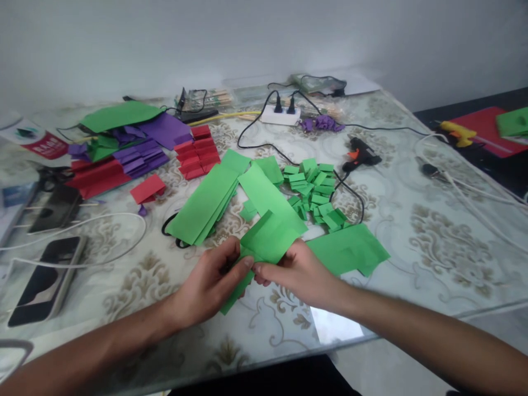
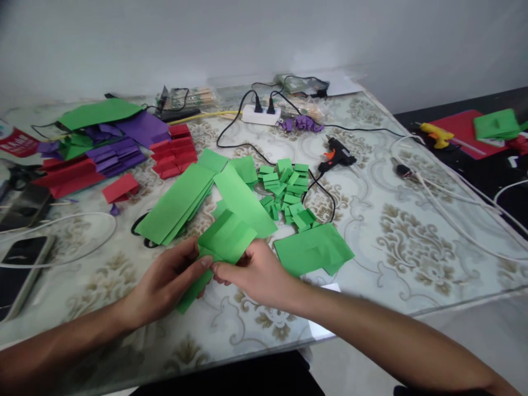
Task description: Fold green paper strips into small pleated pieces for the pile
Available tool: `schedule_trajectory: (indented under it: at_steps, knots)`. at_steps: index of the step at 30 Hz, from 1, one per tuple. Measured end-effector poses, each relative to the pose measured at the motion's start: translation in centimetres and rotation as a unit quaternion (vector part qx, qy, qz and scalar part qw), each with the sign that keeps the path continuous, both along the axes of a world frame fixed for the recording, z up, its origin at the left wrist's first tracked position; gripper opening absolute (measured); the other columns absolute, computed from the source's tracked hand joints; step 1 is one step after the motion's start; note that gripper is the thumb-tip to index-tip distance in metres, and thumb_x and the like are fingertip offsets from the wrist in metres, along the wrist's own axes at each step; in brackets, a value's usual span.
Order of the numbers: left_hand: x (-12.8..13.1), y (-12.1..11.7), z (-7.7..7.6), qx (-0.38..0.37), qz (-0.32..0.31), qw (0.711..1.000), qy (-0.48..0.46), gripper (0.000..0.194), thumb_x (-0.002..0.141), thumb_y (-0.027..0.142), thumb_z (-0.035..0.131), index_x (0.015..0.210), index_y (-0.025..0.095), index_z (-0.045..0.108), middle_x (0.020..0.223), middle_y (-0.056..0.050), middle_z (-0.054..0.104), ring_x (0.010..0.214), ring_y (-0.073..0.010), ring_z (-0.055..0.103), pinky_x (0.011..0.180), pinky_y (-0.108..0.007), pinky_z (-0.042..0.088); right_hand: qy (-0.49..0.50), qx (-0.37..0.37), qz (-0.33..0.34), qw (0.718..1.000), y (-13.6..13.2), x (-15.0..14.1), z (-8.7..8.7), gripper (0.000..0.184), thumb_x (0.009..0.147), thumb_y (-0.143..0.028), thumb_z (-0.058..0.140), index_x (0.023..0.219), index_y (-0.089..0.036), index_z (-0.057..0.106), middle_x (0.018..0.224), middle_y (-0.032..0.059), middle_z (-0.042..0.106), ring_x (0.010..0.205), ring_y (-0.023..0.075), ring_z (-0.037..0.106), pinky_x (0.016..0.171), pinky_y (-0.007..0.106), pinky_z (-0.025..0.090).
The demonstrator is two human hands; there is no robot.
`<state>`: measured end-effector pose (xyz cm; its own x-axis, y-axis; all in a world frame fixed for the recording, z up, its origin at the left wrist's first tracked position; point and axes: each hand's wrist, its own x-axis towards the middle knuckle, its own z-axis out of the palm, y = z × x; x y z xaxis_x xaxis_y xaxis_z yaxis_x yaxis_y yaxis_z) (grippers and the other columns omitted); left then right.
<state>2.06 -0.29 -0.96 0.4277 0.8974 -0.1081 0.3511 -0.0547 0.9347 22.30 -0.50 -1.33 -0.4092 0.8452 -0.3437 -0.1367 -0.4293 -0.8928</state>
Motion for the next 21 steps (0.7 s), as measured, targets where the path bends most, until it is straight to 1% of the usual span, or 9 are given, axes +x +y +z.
schedule_trajectory:
  at_steps: [4, 8, 12, 21]
  knots:
    - [-0.08, 0.15, -0.32, 0.008, 0.008, 1.000, 0.007, 0.033, 0.102, 0.040, 0.058, 0.077, 0.019, 0.054, 0.070, 0.002, 0.048, 0.063, -0.0134, 0.043, 0.054, -0.025, 0.036, -0.010, 0.007, -0.012, 1.000, 0.08, 0.11, 0.06, 0.017, 0.076, -0.029, 0.082, 0.071, -0.016, 0.072, 0.066, 0.0007, 0.069, 0.064, 0.0147, 0.063, 0.062, 0.026, 0.049]
    - [-0.16, 0.29, -0.47, 0.010, 0.014, 1.000, 0.013, 0.037, 0.102, 0.040, 0.059, 0.073, 0.020, 0.046, 0.068, 0.005, 0.037, 0.060, -0.0116, 0.034, 0.052, -0.024, 0.030, -0.017, 0.004, -0.026, 1.000, 0.26, 0.09, 0.11, 0.029, 0.072, -0.041, 0.089, 0.074, -0.017, 0.074, 0.068, 0.0018, 0.071, 0.066, 0.0162, 0.066, 0.065, 0.028, 0.054]
    - [-0.11, 0.37, -0.34, -0.007, 0.015, 1.000, 0.013, 0.038, 0.101, 0.043, 0.058, 0.073, 0.020, 0.046, 0.068, 0.005, 0.037, 0.061, -0.0118, 0.034, 0.051, -0.023, 0.030, -0.012, 0.001, -0.041, 0.999, 0.40, 0.09, 0.49, 0.035, 0.070, -0.047, 0.092, 0.074, -0.017, 0.074, 0.066, 0.0016, 0.071, 0.064, 0.0162, 0.067, 0.066, 0.029, 0.057]
    - [-0.05, 0.29, -0.07, -0.010, 0.013, 1.000, 0.011, 0.039, 0.102, 0.042, 0.056, 0.072, 0.020, 0.045, 0.067, 0.005, 0.037, 0.059, -0.0114, 0.034, 0.050, -0.023, 0.029, -0.009, 0.009, -0.048, 0.999, 0.29, 0.50, 0.95, 0.036, 0.072, -0.048, 0.091, 0.068, -0.016, 0.075, 0.065, 0.0016, 0.071, 0.063, 0.0157, 0.068, 0.065, 0.028, 0.058]
